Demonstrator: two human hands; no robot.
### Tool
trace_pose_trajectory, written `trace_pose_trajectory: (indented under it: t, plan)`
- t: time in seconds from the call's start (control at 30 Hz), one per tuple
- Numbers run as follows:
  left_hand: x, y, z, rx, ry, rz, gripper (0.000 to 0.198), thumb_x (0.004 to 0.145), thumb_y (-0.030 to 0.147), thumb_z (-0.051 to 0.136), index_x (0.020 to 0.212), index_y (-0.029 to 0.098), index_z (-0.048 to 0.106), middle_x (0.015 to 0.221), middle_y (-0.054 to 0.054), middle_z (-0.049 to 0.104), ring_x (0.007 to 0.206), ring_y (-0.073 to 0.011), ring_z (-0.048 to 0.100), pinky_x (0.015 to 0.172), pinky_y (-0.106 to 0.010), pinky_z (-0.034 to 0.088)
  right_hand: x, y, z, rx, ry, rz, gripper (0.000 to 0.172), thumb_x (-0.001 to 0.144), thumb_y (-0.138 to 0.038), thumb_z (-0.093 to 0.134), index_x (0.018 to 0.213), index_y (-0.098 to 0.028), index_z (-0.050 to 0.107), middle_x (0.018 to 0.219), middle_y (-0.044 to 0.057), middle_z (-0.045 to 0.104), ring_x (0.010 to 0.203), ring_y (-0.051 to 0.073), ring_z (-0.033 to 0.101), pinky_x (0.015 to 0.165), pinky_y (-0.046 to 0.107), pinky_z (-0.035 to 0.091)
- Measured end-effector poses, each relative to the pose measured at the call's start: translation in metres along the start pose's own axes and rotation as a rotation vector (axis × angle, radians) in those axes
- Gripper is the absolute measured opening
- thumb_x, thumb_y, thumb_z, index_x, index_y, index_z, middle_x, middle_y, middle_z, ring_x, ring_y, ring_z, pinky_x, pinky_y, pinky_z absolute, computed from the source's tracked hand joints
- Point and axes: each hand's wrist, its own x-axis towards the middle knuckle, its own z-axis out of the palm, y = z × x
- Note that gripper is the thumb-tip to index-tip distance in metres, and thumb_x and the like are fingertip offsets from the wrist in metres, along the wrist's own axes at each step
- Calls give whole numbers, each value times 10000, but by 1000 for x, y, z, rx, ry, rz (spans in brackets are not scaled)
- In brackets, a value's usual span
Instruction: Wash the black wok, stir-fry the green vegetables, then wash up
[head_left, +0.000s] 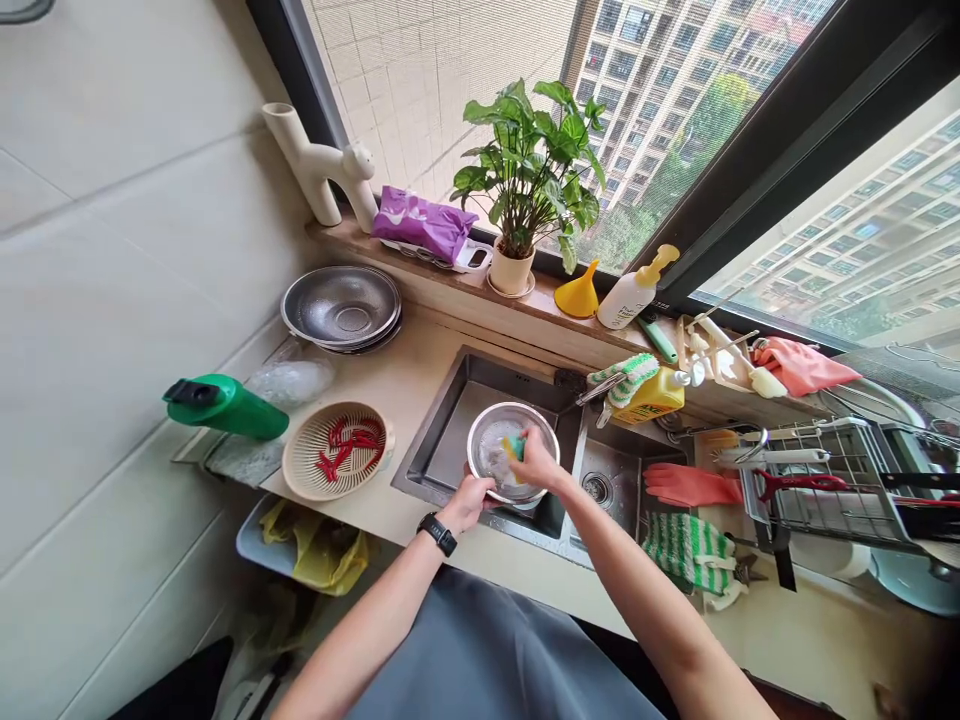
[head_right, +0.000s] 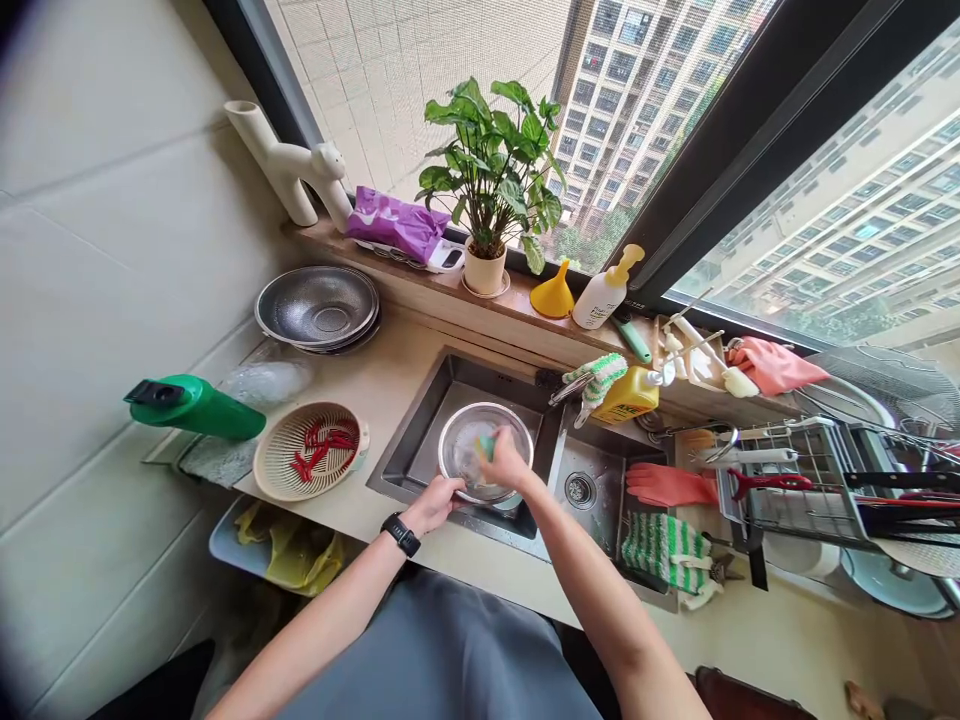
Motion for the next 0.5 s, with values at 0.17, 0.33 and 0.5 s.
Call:
trace_pose_trajectory:
  t: [0.17,0.33,0.5]
  plan:
    - [-2,17,-3,33,-86,8,311,664,32,697,957,132,723,838,-78,788,853,-262,782,818,-413,668,-3,19,31,-189,-245,-169,111,811,-264,751,879,-223,674,954,52,668,949,238,605,945,393,474]
    - [-7,28,-7,71,-29,-21,446,643,0,681,1071,117,737,874,-94,810,907,-277,792,814,-407,680,5,45,24,-286,-240,-220,345,690,-318,875,545,-231,573,551,13,547,697,209,604,737,327,495]
    - [-15,24,-2,141,-34,-50,455,639,-15,626,1065,121,711,893,-102,813,897,-279,793,809,-430,683,19,54,22,-306,-39,-164,234,838,-256,728,652,-230,589,745,123,648,886,284,645,816,388,512]
